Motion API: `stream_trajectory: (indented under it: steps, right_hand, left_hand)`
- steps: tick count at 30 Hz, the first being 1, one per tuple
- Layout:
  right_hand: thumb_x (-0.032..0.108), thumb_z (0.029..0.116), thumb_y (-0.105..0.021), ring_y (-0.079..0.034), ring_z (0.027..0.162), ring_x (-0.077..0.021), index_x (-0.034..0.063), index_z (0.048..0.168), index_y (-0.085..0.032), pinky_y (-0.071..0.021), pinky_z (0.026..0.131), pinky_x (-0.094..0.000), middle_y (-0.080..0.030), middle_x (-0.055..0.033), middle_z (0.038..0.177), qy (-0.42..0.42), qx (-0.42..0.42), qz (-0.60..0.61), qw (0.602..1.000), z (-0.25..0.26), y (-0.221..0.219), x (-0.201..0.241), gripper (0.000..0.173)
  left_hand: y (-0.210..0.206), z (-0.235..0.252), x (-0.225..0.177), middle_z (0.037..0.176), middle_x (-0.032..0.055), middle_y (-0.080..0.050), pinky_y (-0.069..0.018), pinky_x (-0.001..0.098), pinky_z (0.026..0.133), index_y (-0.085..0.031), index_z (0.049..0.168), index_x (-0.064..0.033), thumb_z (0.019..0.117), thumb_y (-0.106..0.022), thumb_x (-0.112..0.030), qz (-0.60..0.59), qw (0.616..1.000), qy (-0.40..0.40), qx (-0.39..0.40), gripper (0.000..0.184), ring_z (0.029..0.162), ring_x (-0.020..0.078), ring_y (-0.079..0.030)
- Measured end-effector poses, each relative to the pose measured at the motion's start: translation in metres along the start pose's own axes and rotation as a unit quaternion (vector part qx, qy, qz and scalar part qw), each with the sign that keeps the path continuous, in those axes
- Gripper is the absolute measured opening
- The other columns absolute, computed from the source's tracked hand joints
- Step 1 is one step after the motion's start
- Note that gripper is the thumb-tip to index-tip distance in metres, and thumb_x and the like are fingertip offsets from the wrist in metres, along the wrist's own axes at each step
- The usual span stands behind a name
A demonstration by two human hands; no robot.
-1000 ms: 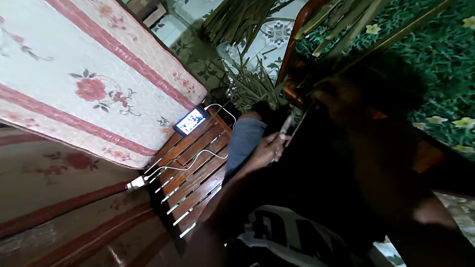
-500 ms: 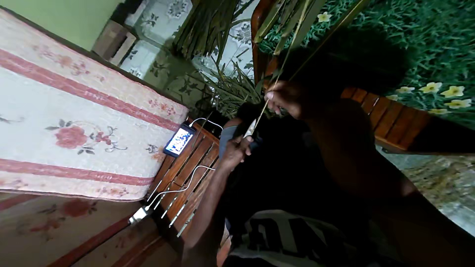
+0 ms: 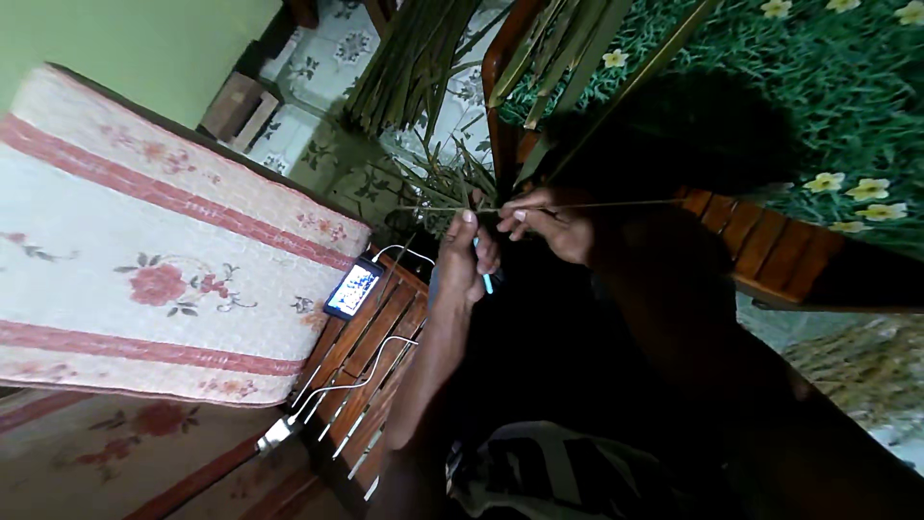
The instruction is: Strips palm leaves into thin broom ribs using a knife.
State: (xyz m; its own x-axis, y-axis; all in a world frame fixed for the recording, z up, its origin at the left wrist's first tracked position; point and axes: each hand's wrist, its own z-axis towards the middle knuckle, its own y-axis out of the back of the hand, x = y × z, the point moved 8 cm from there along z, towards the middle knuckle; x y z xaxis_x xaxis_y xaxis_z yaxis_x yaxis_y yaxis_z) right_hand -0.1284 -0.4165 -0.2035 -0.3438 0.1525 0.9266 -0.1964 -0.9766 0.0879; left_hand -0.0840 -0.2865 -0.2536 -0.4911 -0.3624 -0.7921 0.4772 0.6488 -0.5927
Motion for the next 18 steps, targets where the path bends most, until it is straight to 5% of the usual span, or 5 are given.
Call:
stream_trajectory:
  steps: [3, 7, 11, 15, 18]
  right_hand:
    - [0.006, 0.1003, -0.057, -0.069, 0.079, -0.0062, -0.0047, 0.109, -0.069, -0.0613, 0.075, -0.0246, -0.073, -0.0071, 0.100, 0.091, -0.027, -0.061, 0.994, -0.003, 0.005, 0.014, 0.018]
    - [0.004, 0.1003, -0.056, -0.073, 0.084, -0.0123, -0.0059, 0.107, -0.069, -0.0638, 0.077, -0.0295, -0.073, -0.0113, 0.105, 0.161, -0.026, -0.061, 0.985, -0.008, 0.008, 0.024, 0.018]
    - [0.003, 0.0985, -0.058, -0.072, 0.091, -0.0107, -0.0048, 0.103, -0.071, -0.0606, 0.086, -0.0283, -0.074, -0.0108, 0.104, 0.166, -0.019, -0.069, 0.983, -0.009, 0.008, 0.030, 0.016]
    - [0.003, 0.0998, -0.056, -0.072, 0.080, -0.0104, -0.0049, 0.107, -0.069, -0.0640, 0.075, -0.0282, -0.074, -0.0091, 0.101, 0.141, -0.031, -0.056, 0.988, -0.012, 0.008, 0.030, 0.016]
    - [0.002, 0.1001, -0.056, -0.071, 0.077, -0.0095, -0.0057, 0.109, -0.069, -0.0634, 0.072, -0.0263, -0.074, -0.0088, 0.100, 0.141, -0.048, -0.042, 0.988, -0.011, 0.006, 0.032, 0.017]
  left_hand:
    - [-0.018, -0.003, 0.003, 0.055, -0.0047, -0.048, -0.0419, 0.0197, 0.041, -0.057, 0.120, -0.0186, 0.1063, -0.050, -0.037, 0.039, 0.999, 0.024, 0.025, 0.024, 0.041, 0.0051, -0.045]
    - [-0.001, 0.001, -0.009, 0.054, -0.0054, -0.044, -0.0415, 0.0198, 0.039, -0.052, 0.137, -0.0223, 0.1100, -0.040, -0.040, 0.004, 1.000, 0.007, 0.010, 0.035, 0.039, 0.0053, -0.043]
    - [-0.023, -0.010, 0.003, 0.054, -0.0061, -0.047, -0.0416, 0.0192, 0.040, -0.057, 0.123, -0.0192, 0.1056, -0.052, -0.040, 0.022, 0.998, 0.040, 0.054, 0.027, 0.040, 0.0047, -0.045]
    - [-0.008, -0.003, -0.004, 0.053, -0.0055, -0.045, -0.0432, 0.0207, 0.039, -0.051, 0.136, -0.0210, 0.1090, -0.043, -0.039, -0.012, 1.000, 0.006, 0.023, 0.034, 0.039, 0.0057, -0.044]
    - [-0.026, -0.008, -0.002, 0.054, -0.0050, -0.047, -0.0421, 0.0201, 0.040, -0.055, 0.132, -0.0209, 0.1066, -0.050, -0.039, -0.024, 0.999, 0.006, 0.039, 0.031, 0.040, 0.0055, -0.045]
